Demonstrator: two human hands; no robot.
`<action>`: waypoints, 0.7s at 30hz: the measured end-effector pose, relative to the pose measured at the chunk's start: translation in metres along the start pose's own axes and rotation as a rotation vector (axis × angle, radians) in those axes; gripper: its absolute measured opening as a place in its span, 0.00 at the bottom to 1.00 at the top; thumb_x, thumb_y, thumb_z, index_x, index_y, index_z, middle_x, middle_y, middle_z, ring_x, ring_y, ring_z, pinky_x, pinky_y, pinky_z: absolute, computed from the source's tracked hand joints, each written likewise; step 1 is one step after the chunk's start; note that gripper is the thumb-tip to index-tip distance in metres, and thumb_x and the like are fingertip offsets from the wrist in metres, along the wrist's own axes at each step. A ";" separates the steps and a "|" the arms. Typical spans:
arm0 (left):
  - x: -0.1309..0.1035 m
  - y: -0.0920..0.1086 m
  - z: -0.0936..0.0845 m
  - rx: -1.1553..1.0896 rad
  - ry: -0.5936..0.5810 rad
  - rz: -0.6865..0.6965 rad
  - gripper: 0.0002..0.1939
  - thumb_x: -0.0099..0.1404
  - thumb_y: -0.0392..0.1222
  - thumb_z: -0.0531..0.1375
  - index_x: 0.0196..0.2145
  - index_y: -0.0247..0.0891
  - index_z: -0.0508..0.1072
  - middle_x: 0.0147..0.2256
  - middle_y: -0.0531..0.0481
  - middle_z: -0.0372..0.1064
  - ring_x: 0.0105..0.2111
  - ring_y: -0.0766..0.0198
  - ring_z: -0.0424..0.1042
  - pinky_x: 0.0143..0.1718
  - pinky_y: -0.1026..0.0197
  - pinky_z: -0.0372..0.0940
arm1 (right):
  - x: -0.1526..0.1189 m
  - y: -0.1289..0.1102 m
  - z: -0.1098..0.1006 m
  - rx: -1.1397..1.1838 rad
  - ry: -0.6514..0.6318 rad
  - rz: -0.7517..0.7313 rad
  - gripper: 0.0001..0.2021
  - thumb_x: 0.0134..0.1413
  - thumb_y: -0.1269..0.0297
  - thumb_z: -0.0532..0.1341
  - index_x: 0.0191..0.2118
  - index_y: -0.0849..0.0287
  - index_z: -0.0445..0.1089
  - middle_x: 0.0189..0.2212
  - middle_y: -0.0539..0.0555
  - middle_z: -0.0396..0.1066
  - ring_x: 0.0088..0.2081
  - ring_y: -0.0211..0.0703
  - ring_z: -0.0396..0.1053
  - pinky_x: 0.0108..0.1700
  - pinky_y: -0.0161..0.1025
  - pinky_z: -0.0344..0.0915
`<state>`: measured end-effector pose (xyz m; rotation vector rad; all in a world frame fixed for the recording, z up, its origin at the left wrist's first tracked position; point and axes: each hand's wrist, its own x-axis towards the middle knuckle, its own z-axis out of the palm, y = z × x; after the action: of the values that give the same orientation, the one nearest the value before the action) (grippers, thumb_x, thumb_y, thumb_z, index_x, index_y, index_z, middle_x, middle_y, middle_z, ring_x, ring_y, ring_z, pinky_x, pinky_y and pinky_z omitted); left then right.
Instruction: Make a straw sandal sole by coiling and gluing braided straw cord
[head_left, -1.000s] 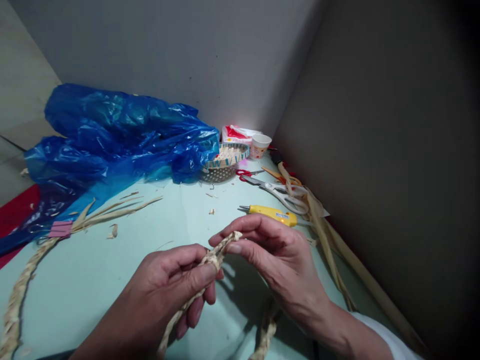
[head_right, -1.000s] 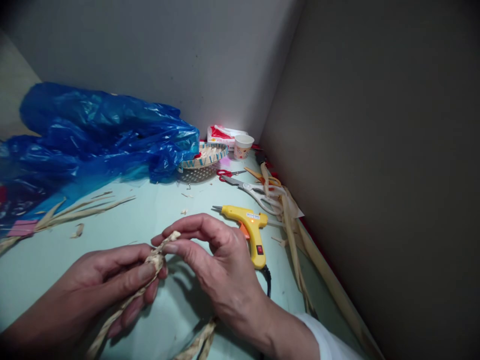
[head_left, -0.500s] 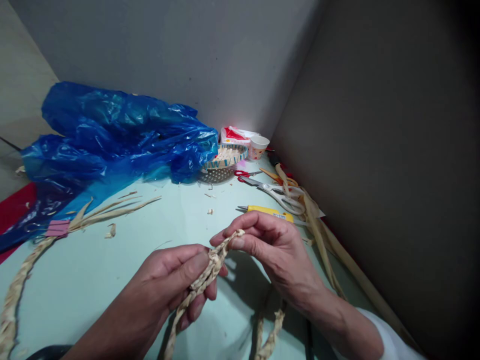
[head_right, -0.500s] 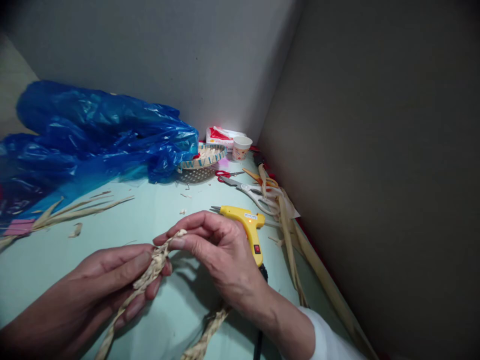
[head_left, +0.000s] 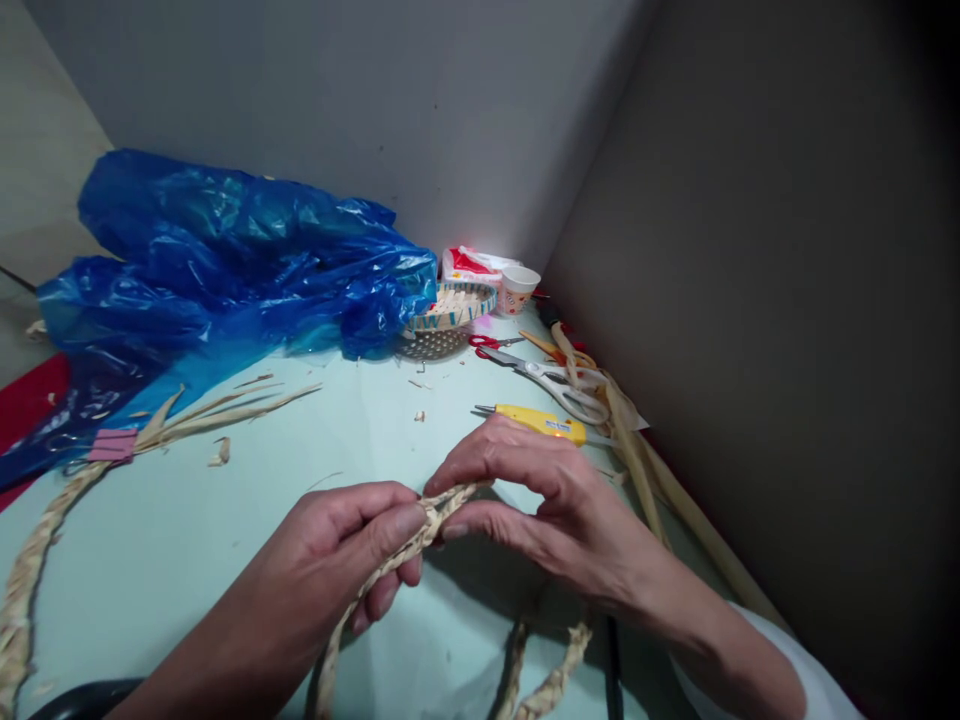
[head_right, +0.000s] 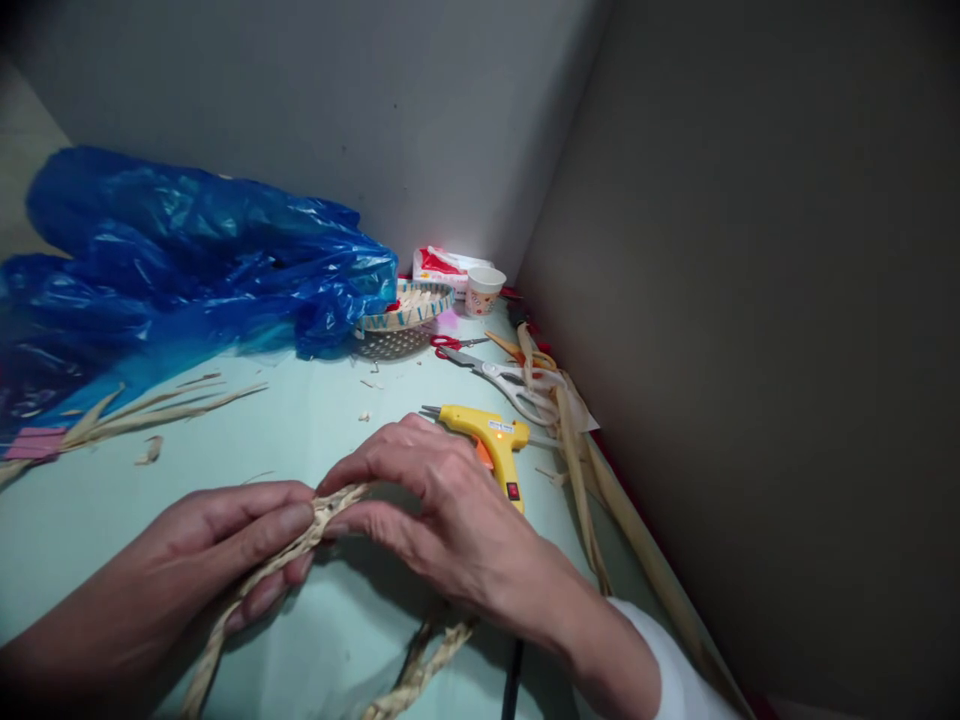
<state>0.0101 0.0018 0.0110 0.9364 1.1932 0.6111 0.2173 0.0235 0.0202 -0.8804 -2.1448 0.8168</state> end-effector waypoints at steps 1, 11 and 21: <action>0.000 0.000 0.000 0.011 0.009 -0.004 0.18 0.56 0.56 0.70 0.26 0.37 0.76 0.20 0.57 0.64 0.20 0.71 0.56 0.22 0.67 0.48 | 0.000 0.000 0.000 -0.012 -0.008 -0.015 0.08 0.66 0.58 0.66 0.43 0.56 0.78 0.39 0.52 0.79 0.43 0.44 0.74 0.48 0.41 0.66; 0.004 -0.006 -0.003 0.072 0.043 -0.001 0.19 0.56 0.58 0.68 0.26 0.37 0.77 0.21 0.53 0.66 0.21 0.68 0.57 0.22 0.66 0.48 | -0.005 0.008 0.010 0.005 0.022 -0.074 0.07 0.68 0.60 0.64 0.43 0.56 0.76 0.37 0.51 0.79 0.41 0.42 0.73 0.46 0.40 0.68; -0.002 -0.003 0.002 0.071 0.104 -0.006 0.20 0.54 0.57 0.69 0.23 0.36 0.75 0.19 0.56 0.61 0.19 0.72 0.53 0.21 0.67 0.44 | -0.010 0.012 0.020 0.074 0.030 -0.123 0.02 0.70 0.65 0.62 0.43 0.55 0.72 0.38 0.52 0.77 0.41 0.43 0.71 0.48 0.43 0.67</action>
<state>0.0112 -0.0019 0.0091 0.9697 1.3174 0.6220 0.2119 0.0168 -0.0033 -0.7117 -2.1058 0.8107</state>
